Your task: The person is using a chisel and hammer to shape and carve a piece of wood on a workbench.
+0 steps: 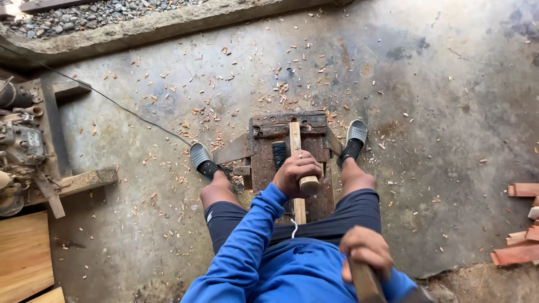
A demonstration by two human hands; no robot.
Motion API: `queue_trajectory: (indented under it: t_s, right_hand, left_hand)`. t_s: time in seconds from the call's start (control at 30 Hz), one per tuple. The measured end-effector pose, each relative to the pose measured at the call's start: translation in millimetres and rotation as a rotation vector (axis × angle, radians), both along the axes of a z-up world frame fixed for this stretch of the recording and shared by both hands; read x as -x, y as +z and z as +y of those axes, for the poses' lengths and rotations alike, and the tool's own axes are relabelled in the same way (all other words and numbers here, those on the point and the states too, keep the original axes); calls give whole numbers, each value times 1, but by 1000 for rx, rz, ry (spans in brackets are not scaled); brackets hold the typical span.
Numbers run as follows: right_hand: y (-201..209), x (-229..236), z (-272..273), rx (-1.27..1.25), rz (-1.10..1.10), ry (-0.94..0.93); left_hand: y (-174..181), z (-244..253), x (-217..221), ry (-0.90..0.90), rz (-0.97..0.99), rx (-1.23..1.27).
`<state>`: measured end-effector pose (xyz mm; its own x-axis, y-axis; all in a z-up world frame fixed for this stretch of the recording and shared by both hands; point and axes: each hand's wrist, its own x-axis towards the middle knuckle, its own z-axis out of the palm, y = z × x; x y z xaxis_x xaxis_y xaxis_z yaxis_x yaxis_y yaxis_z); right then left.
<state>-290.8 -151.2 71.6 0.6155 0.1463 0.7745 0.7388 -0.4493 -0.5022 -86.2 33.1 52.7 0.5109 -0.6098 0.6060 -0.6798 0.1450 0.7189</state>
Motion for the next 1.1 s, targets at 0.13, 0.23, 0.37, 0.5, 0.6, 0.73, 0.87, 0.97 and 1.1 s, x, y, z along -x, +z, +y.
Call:
queue_trajectory:
  t_s: [0.13, 0.23, 0.37, 0.5, 0.6, 0.73, 0.87, 0.97, 1.1]
  right_hand:
    - [1, -15, 11, 490, 379, -388]
    - [24, -12, 24, 244, 652, -353]
    - [-169, 103, -39, 64, 642, -226]
    - [13, -13, 10, -77, 129, 58]
    - [-15, -9, 12, 312, 717, -386]
    - [-10, 15, 17, 276, 744, -450]
    - [-22, 44, 9, 162, 747, -506]
    - [-6, 51, 21, 21, 835, -470]
    - [-4, 43, 21, 38, 836, -524]
  left_hand:
    - [-28, -2, 2, 37, -3, -12]
    - [-24, 1, 7, 57, -45, -5]
    - [6, 5, 7, 2, -66, 42]
    - [-14, 5, 9, -7, -64, 36]
    - [-64, 7, 19, 57, -126, -84]
    - [-94, 15, 46, 23, -401, -96]
    - [-79, -14, 21, 142, -292, 19]
    - [-90, -37, -41, 458, 270, 195]
    - [5, -21, -91, 580, 711, 236]
